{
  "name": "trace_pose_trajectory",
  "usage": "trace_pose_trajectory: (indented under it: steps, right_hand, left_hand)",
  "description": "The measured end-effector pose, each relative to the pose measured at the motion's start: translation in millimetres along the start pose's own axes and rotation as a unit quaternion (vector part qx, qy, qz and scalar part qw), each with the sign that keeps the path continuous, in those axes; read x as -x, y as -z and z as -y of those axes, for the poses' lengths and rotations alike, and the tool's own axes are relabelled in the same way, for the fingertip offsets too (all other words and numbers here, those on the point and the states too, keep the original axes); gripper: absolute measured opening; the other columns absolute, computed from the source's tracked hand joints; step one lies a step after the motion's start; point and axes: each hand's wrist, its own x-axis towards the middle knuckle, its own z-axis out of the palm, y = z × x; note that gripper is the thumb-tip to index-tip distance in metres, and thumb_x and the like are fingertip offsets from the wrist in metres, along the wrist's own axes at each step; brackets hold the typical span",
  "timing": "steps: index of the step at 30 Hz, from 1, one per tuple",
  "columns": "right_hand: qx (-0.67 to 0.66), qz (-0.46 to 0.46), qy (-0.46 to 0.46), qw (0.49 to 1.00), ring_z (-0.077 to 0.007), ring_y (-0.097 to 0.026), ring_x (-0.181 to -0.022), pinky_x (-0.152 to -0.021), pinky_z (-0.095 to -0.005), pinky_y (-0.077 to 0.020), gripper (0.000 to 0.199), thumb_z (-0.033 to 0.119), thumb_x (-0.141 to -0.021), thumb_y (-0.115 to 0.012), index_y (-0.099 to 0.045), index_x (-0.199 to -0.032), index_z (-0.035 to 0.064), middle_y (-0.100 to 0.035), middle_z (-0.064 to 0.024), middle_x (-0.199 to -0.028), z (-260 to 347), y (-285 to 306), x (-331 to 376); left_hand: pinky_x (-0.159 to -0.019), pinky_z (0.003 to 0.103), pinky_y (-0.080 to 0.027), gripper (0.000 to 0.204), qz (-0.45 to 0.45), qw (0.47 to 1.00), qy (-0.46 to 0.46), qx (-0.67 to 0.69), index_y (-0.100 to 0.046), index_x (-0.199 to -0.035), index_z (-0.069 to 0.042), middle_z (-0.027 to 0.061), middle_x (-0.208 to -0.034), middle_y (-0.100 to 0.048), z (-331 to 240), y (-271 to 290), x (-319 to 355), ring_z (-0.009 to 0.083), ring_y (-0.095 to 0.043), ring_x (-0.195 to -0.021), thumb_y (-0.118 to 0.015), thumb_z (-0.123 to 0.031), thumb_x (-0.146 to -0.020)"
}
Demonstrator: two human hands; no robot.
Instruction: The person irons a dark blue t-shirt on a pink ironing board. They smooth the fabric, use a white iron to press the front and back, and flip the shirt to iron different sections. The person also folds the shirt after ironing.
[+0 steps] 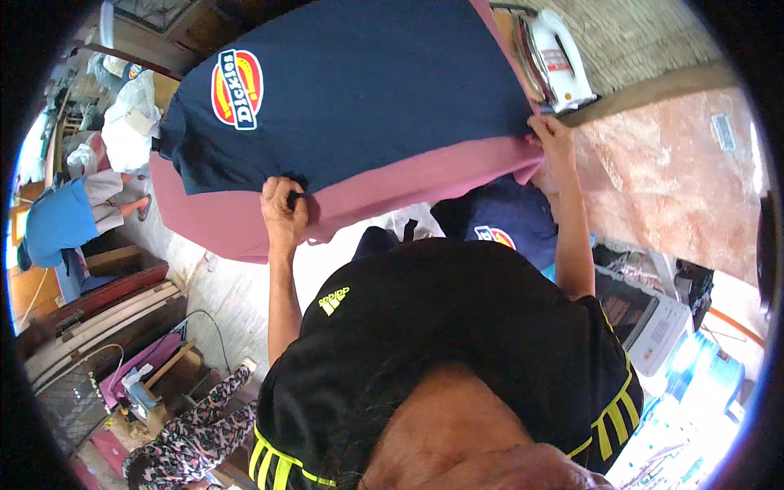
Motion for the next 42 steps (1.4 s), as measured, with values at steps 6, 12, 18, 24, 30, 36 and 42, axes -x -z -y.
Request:
trace_pose_trajectory:
  steps: [6, 12, 18, 24, 30, 36, 42]
  right_hand:
    - [0.052, 0.022, 0.060, 0.997, -0.0093, -0.065, -0.073, -0.066, -0.0233, -0.0527, 0.015, 0.008, -0.090, -0.072, -0.071, -0.102, -0.0009, -0.070, -0.0034, -0.087, 4, 1, 20]
    - [0.102, 0.036, 0.050, 0.993, -0.0070, -0.062, -0.070, -0.064, -0.0244, -0.0497, 0.013, 0.010, -0.087, -0.074, -0.072, -0.098, 0.0022, -0.070, -0.0018, -0.079, -10, 9, 49]
    - [0.238, 0.087, 0.310, 0.916, -0.0119, -0.064, -0.070, -0.063, -0.0289, -0.0500, 0.020, 0.011, -0.087, -0.070, -0.069, -0.107, 0.0055, -0.067, -0.0078, -0.082, -22, -8, 32]
    - [0.346, 0.187, 0.168, 0.904, -0.0135, -0.059, -0.075, -0.067, -0.0308, -0.0471, 0.018, 0.007, -0.087, -0.068, -0.062, -0.104, 0.0032, -0.065, -0.0074, -0.090, 2, 3, 18]
    - [0.293, 0.232, 0.035, 0.927, -0.0085, -0.050, -0.064, -0.056, -0.0245, -0.0461, 0.015, 0.004, -0.085, -0.070, -0.061, -0.097, 0.0050, -0.051, 0.0016, -0.074, 13, -2, 9]
    - [0.272, 0.244, -0.033, 0.930, -0.0045, -0.050, -0.059, -0.046, -0.0218, -0.0460, 0.015, 0.008, -0.086, -0.070, -0.058, -0.096, 0.0089, -0.044, 0.0063, -0.072, 12, 0, -3]
    - [0.283, 0.214, -0.024, 0.935, -0.0036, -0.048, -0.057, -0.046, -0.0201, -0.0427, 0.016, 0.006, -0.088, -0.069, -0.056, -0.096, 0.0123, -0.044, 0.0079, -0.071, 11, 4, 8]
  left_hand:
    - [-0.077, 0.038, -0.047, 0.016, -0.018, 1.000, -0.005, -0.001, -0.057, -0.082, -0.002, 0.0128, -0.087, -0.058, -1, 9, 6, 0.0316, -0.058, -0.084, -0.057, 0.006, -0.068]
    - [-0.081, 0.039, -0.046, 0.019, 0.006, 1.000, 0.011, -0.027, -0.057, -0.083, -0.003, 0.0113, -0.090, -0.057, -2, 20, 23, 0.0299, -0.057, -0.088, -0.057, 0.007, -0.066]
    - [-0.082, 0.042, -0.048, 0.022, -0.023, 0.996, 0.013, -0.087, -0.063, -0.089, -0.002, 0.0128, -0.097, -0.059, 4, 7, 40, 0.0331, -0.057, -0.092, -0.064, 0.001, -0.067]
    - [-0.086, 0.037, -0.049, 0.018, -0.168, 0.981, 0.094, -0.017, -0.069, -0.096, 0.001, 0.0142, -0.102, -0.064, 18, 40, 24, 0.0283, -0.062, -0.097, -0.072, -0.012, -0.084]
    - [-0.089, 0.039, -0.051, 0.025, -0.300, 0.922, 0.192, -0.154, -0.069, -0.110, -0.003, 0.0162, -0.105, -0.064, 165, 110, -22, 0.0304, -0.065, -0.097, -0.068, -0.016, -0.089]
    - [-0.086, 0.039, -0.051, 0.031, -0.142, 0.977, 0.158, 0.025, -0.067, -0.114, -0.003, 0.0171, -0.110, -0.063, 251, 124, -53, 0.0322, -0.063, -0.096, -0.066, -0.014, -0.085]
    - [-0.083, 0.030, -0.047, 0.020, -0.164, 0.923, 0.175, 0.301, -0.066, -0.108, -0.001, 0.0060, -0.103, -0.065, 241, 143, -62, 0.0176, -0.059, -0.094, -0.061, -0.009, -0.091]
